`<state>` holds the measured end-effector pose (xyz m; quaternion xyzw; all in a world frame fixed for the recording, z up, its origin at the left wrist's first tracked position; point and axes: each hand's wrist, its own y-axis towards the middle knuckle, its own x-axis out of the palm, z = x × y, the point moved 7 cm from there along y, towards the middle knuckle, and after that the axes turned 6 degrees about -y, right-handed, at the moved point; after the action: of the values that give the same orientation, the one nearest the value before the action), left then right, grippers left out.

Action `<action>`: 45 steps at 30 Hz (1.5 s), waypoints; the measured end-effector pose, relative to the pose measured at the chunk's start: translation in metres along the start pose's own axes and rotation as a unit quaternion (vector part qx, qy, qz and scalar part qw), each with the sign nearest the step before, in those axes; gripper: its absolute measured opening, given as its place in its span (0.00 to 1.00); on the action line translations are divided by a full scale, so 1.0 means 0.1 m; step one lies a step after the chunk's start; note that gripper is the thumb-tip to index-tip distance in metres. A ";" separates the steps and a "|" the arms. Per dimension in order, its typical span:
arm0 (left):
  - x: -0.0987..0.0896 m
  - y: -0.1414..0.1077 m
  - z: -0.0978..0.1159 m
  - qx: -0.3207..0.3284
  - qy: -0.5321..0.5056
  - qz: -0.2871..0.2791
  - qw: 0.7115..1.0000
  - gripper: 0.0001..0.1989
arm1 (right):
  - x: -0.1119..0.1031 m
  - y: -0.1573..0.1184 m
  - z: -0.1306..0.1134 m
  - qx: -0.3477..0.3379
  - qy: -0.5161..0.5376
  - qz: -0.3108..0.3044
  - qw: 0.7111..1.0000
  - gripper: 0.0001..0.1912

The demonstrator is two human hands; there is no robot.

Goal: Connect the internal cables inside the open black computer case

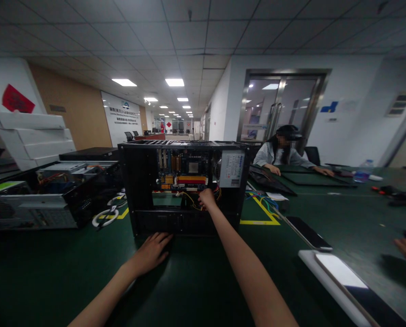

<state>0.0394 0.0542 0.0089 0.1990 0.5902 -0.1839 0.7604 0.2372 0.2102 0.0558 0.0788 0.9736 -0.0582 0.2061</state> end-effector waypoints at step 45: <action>-0.02 0.00 0.03 -0.003 0.014 -0.002 1.000 0.25 | 0.73 -0.20 -0.32 -0.204 -0.452 -0.270 0.826 0.11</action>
<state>0.0416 0.0528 0.0113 0.1981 0.6020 -0.1808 0.7521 0.1551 0.2044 0.0569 -0.2658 0.7438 0.0590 0.6104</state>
